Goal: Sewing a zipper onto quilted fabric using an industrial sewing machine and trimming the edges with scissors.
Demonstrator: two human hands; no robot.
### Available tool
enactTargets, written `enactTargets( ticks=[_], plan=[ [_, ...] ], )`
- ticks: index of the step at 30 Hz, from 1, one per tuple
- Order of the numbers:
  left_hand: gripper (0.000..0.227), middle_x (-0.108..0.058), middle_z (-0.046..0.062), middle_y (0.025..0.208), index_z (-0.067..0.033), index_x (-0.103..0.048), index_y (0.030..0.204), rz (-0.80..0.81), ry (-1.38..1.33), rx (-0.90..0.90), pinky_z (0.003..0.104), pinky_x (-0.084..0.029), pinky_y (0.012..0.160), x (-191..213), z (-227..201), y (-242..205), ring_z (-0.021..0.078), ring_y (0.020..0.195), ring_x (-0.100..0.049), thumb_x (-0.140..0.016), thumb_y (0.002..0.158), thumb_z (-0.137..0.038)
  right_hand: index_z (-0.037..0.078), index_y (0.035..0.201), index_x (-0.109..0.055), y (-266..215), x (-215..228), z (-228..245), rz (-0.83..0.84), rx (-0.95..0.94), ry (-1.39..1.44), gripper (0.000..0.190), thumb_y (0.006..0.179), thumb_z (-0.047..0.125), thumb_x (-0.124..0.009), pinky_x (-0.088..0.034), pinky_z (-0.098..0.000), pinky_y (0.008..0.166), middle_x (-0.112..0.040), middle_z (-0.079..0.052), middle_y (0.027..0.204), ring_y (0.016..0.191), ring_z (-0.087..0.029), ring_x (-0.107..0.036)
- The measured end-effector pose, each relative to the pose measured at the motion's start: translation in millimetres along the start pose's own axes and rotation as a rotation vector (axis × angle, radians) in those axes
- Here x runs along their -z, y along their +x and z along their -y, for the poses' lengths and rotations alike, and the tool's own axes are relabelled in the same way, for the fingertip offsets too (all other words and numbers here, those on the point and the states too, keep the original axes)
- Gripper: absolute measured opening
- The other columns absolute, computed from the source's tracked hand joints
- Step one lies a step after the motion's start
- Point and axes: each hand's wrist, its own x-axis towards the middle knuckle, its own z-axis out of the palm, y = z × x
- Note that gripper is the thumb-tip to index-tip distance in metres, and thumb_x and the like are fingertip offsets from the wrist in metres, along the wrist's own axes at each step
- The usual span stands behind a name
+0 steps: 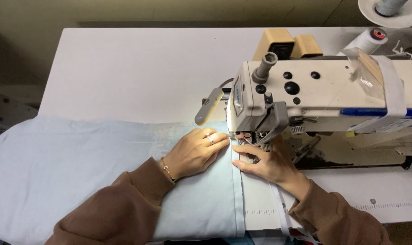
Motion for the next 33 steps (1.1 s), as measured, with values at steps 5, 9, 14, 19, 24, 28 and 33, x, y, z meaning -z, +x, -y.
enactTargets(
  ticks=[5, 9, 14, 19, 24, 28, 33],
  plan=[
    [0.025, -0.067, 0.0, 0.124, -0.0124, -0.069, 0.117, 0.012, 0.012, 0.021, 0.035, -0.05, 0.081, -6.0, 10.5, 0.5, 0.0235, 0.104, -0.061, -0.05, 0.101, -0.015, 0.027, 0.098, -0.079, 20.5, 16.9, 6.3, -0.068, 0.158, 0.129, 0.019, 0.083, 0.039, -0.079, -0.053, -0.0422, 0.097, -0.078, -0.003, 0.106, 0.104, -0.025, -0.073],
    [0.024, -0.068, -0.001, 0.123, -0.0138, -0.071, 0.115, 0.018, 0.02, 0.019, 0.035, -0.05, 0.083, -10.4, 19.9, 0.0, 0.0226, 0.104, -0.062, -0.053, 0.1, -0.016, 0.03, 0.104, -0.079, 12.2, 8.7, -0.3, -0.058, 0.163, 0.105, 0.021, 0.085, 0.037, -0.075, -0.054, -0.0455, 0.096, -0.079, -0.004, 0.108, 0.103, -0.028, -0.073],
    [0.014, -0.072, 0.004, 0.112, -0.0143, -0.074, 0.106, -0.018, -0.303, 0.207, 0.039, -0.055, 0.088, -24.4, 40.4, 19.6, 0.0269, 0.105, -0.069, -0.067, 0.094, -0.015, 0.022, 0.098, -0.078, -6.8, 55.2, 19.5, -0.327, 0.251, 0.055, 0.009, 0.096, 0.027, -0.072, -0.049, -0.0414, 0.105, -0.079, 0.002, 0.111, 0.103, -0.018, -0.072],
    [0.017, -0.068, 0.014, 0.105, -0.0076, -0.073, 0.098, 0.067, -0.239, 0.176, 0.048, -0.054, 0.092, -43.7, 43.3, 46.7, 0.0369, 0.103, -0.066, -0.075, 0.083, -0.016, 0.014, 0.103, -0.081, -107.8, 116.1, -4.2, -0.405, -0.122, -0.004, 0.013, 0.093, 0.011, -0.074, -0.054, -0.0417, 0.102, -0.079, -0.005, 0.115, 0.11, -0.023, -0.072],
    [0.033, -0.063, 0.015, 0.127, -0.0052, -0.063, 0.121, 0.359, -0.241, 0.513, 0.049, -0.045, 0.104, -10.8, 2.3, 70.5, 0.0398, 0.123, -0.054, -0.063, 0.088, -0.007, -0.004, 0.121, -0.078, -249.3, 198.2, -115.6, -0.444, -0.587, -0.501, 0.017, 0.108, -0.001, -0.068, -0.059, -0.0404, 0.102, -0.077, -0.02, 0.122, 0.108, -0.03, -0.073],
    [0.022, -0.042, 0.014, 0.062, -0.0047, -0.035, 0.078, 0.519, -0.154, 0.869, 0.046, -0.038, 0.055, -13.2, -13.3, 70.0, 0.0323, 0.057, -0.045, -0.046, 0.086, -0.022, -0.005, 0.139, -0.071, -313.5, 233.3, -218.2, -0.245, -0.993, -0.51, 0.054, 0.089, 0.015, -0.075, -0.047, -0.0496, 0.102, -0.072, -0.029, 0.12, 0.109, -0.041, -0.068],
    [0.048, -0.076, 0.005, 0.106, -0.0124, -0.073, 0.107, 0.68, -0.258, 1.106, 0.036, -0.048, 0.084, 42.3, -50.9, 81.6, 0.0225, 0.103, -0.069, -0.056, 0.086, -0.052, 0.012, 0.14, -0.054, -288.8, 248.8, -222.7, -0.001, -1.443, -0.348, 0.067, 0.082, 0.03, -0.084, -0.051, -0.0532, 0.092, -0.074, -0.02, 0.11, 0.115, -0.045, -0.064]
  ],
)
